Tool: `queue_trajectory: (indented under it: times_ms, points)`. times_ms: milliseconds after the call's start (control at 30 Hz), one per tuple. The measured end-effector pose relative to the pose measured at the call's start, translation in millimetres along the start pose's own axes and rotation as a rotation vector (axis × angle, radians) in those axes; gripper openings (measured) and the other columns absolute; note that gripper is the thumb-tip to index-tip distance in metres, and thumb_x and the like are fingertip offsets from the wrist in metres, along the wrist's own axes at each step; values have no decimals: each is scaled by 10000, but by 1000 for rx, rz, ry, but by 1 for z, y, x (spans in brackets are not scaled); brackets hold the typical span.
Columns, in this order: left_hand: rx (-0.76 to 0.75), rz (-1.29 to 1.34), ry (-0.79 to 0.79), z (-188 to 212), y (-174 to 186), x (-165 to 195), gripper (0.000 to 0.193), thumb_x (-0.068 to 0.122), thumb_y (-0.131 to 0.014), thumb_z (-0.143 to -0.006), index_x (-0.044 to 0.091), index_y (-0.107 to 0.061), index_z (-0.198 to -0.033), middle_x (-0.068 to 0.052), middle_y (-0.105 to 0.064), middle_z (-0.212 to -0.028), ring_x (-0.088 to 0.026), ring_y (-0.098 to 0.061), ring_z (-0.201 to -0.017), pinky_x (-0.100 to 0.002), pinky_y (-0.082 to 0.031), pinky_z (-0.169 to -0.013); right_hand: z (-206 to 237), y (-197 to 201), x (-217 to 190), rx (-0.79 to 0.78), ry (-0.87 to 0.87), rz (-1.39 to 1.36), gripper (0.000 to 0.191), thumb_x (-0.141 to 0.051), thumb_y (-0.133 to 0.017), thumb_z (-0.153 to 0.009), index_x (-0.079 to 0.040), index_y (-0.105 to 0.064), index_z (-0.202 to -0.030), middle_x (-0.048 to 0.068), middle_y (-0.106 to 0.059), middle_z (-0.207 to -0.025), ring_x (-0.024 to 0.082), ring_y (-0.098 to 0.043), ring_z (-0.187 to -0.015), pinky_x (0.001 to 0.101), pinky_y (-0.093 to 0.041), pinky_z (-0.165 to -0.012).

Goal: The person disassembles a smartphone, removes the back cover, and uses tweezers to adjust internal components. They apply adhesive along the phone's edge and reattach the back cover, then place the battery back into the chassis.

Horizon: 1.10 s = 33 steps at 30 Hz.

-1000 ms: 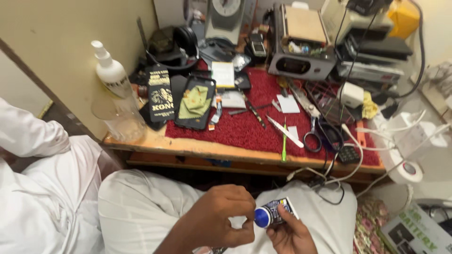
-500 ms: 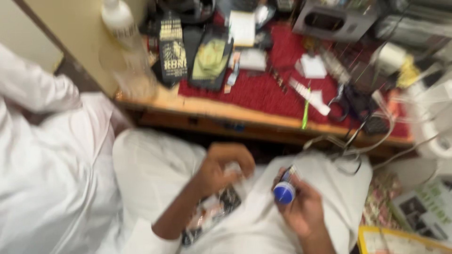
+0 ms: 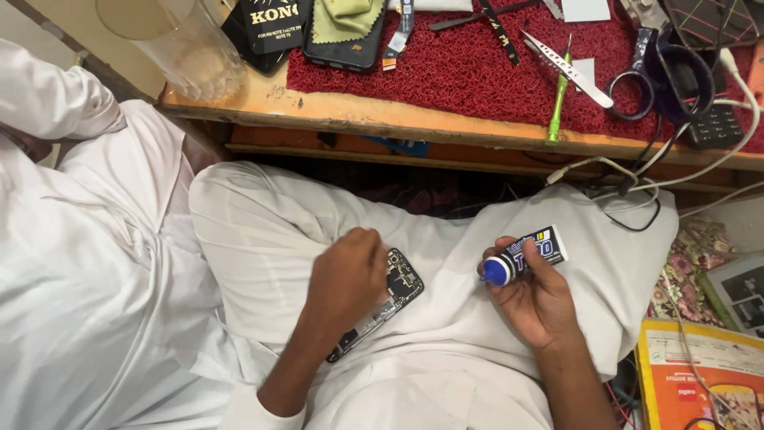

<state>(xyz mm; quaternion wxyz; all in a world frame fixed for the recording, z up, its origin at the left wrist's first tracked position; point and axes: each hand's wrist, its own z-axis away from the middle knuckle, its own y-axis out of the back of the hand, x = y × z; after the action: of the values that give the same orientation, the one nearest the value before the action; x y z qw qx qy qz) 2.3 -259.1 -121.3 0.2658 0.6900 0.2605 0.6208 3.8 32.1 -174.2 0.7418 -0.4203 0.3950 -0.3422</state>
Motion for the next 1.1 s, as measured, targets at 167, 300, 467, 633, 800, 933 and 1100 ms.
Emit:
queue_trajectory:
  times_ms: [167,300,467,633,800,933,1100]
  points:
    - [64,42,309,-14,15,-11,436,286,-579,-1047,-31,-577,-748,-190,-575,-627,-324,-536,-546,-449,-448,-607,-5,7,3,32,54,25,337,-268,-614,-1073,53,-650,-1168,224,-725,-1073,334,-738,-982,383,-635,-783]
    - [27,90,100,-22,18,-12,281,196,-644,-1003,-29,-606,-839,-169,-631,-764,-303,-595,-648,-417,-490,-643,-8,11,3,47,105,29,333,-255,-618,-1085,58,-647,-1195,198,-733,-1057,293,-744,-967,384,-634,-799]
    - [-21,180,44,-9,15,-3,146,133,-618,-927,-8,-646,-952,-156,-674,-890,-297,-670,-774,-391,-540,-710,-13,18,5,58,138,35,339,-247,-627,-1074,65,-646,-1205,180,-738,-1044,287,-744,-953,395,-631,-814]
    - [-162,-176,216,3,0,10,210,211,-623,-963,25,-641,-868,-153,-682,-864,-348,-673,-810,-458,-523,-733,-20,26,8,139,183,87,325,-245,-621,-1043,49,-643,-1180,145,-748,-1066,268,-743,-967,416,-622,-843]
    - [-75,-236,173,6,-12,-1,183,184,-610,-965,27,-615,-869,-158,-667,-868,-349,-672,-853,-467,-532,-729,-21,31,8,132,183,97,333,-246,-619,-1045,54,-646,-1185,147,-744,-1056,266,-743,-961,425,-620,-865]
    - [-91,-268,91,14,-22,-12,110,120,-633,-886,14,-617,-911,-176,-660,-942,-362,-654,-907,-459,-545,-765,-23,32,9,144,200,112,332,-248,-618,-1027,50,-646,-1172,140,-748,-1042,268,-747,-946,431,-621,-849]
    - [-239,-289,65,19,-27,-9,284,219,-722,-853,-23,-627,-970,-206,-640,-998,-373,-632,-942,-469,-538,-759,-26,30,12,133,205,138,355,-251,-610,-1039,71,-637,-1186,163,-744,-1024,267,-745,-925,418,-619,-846]
